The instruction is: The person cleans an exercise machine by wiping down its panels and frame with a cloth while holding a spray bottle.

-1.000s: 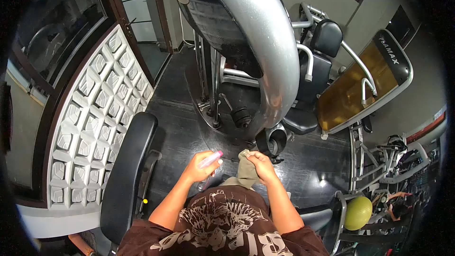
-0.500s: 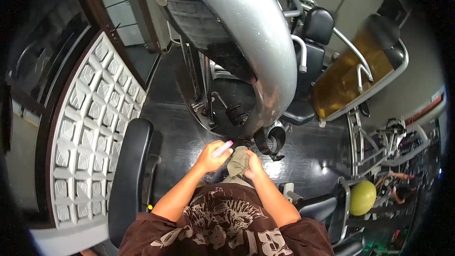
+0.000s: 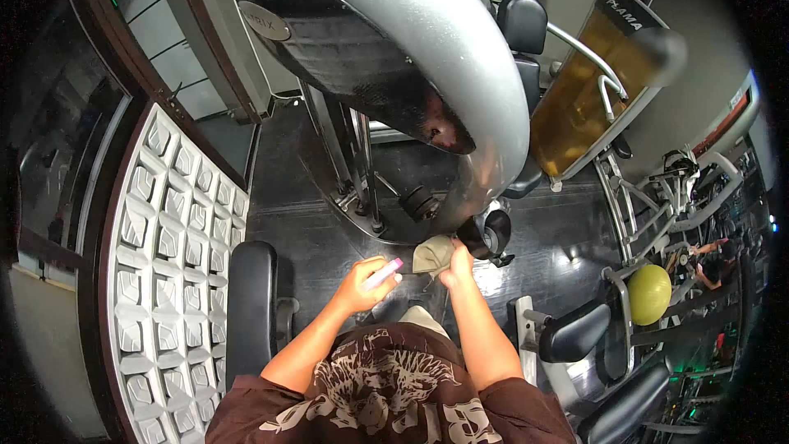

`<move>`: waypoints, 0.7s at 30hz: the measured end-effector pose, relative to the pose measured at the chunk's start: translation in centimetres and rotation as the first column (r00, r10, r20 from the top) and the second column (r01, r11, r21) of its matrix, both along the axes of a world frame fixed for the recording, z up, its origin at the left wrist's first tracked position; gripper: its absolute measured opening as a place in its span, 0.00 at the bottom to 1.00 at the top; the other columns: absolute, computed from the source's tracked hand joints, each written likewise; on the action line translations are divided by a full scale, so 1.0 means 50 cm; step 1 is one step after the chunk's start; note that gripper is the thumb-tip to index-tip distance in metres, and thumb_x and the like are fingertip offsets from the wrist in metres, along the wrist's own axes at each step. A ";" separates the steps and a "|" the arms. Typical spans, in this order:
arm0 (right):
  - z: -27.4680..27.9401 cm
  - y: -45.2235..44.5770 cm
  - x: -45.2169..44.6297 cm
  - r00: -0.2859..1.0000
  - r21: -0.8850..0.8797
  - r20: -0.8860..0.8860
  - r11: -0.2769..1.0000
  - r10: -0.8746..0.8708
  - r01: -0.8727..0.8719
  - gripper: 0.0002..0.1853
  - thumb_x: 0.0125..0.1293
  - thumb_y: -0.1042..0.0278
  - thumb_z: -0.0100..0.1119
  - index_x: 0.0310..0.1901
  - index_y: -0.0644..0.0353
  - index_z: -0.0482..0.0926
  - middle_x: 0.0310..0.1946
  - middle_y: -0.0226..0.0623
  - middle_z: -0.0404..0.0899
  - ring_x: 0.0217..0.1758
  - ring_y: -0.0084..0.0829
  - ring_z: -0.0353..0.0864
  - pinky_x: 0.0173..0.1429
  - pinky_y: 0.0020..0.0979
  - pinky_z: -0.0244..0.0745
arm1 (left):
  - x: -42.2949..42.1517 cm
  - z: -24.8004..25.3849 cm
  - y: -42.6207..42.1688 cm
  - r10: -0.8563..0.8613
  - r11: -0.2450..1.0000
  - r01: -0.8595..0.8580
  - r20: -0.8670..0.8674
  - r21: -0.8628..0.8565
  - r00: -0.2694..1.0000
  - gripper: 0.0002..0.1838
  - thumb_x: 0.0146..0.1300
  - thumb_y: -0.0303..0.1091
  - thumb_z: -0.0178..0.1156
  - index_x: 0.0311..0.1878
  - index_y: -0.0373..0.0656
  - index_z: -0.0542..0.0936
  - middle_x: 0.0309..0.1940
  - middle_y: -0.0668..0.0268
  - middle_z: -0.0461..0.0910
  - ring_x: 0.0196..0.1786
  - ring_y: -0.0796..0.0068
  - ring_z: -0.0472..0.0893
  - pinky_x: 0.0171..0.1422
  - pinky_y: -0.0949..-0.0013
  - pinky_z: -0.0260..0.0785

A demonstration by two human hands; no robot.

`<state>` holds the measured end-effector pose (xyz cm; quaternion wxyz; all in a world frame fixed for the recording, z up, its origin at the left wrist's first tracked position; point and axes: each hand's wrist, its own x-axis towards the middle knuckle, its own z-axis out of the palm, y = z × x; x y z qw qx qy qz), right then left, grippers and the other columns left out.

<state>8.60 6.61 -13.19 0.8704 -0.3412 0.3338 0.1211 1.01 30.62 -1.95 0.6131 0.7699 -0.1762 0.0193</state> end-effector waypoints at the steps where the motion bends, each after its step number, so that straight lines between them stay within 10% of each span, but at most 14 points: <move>1: -0.025 0.004 0.021 1.000 -0.037 0.000 0.999 -0.031 0.031 0.18 0.74 0.59 0.46 0.50 0.64 0.79 0.47 0.47 0.84 0.49 0.48 0.85 0.54 0.56 0.81 | -0.006 -0.001 0.014 -0.005 1.000 0.005 -0.017 0.004 1.000 0.12 0.63 0.32 0.68 0.29 0.37 0.77 0.24 0.62 0.73 0.25 0.67 0.73 0.32 0.63 0.64; 5: -0.105 0.008 0.095 0.997 -0.021 -0.055 0.999 -0.048 0.047 0.21 0.74 0.57 0.39 0.52 0.65 0.78 0.49 0.49 0.84 0.49 0.50 0.85 0.56 0.56 0.81 | -0.031 -0.022 0.065 -0.012 1.000 0.013 -0.163 0.004 0.987 0.11 0.63 0.33 0.68 0.31 0.36 0.79 0.25 0.62 0.74 0.25 0.68 0.75 0.32 0.63 0.66; 13: 0.068 0.013 0.071 0.975 0.345 0.197 0.938 -0.107 0.033 0.23 0.75 0.56 0.37 0.54 0.63 0.78 0.51 0.46 0.83 0.54 0.47 0.83 0.62 0.53 0.78 | -0.055 -0.004 0.151 0.024 0.998 -0.036 -0.240 -0.046 0.970 0.10 0.65 0.27 0.64 0.29 0.35 0.77 0.27 0.67 0.74 0.23 0.80 0.78 0.27 0.72 0.69; 21: -0.016 0.051 0.039 0.996 0.209 0.049 0.976 -0.080 0.068 0.22 0.75 0.57 0.37 0.55 0.62 0.78 0.52 0.45 0.84 0.55 0.46 0.84 0.62 0.50 0.78 | -0.058 -0.012 0.174 0.041 0.982 -0.089 -0.274 -0.164 0.961 0.10 0.66 0.31 0.66 0.30 0.38 0.80 0.26 0.69 0.74 0.23 0.81 0.77 0.27 0.71 0.66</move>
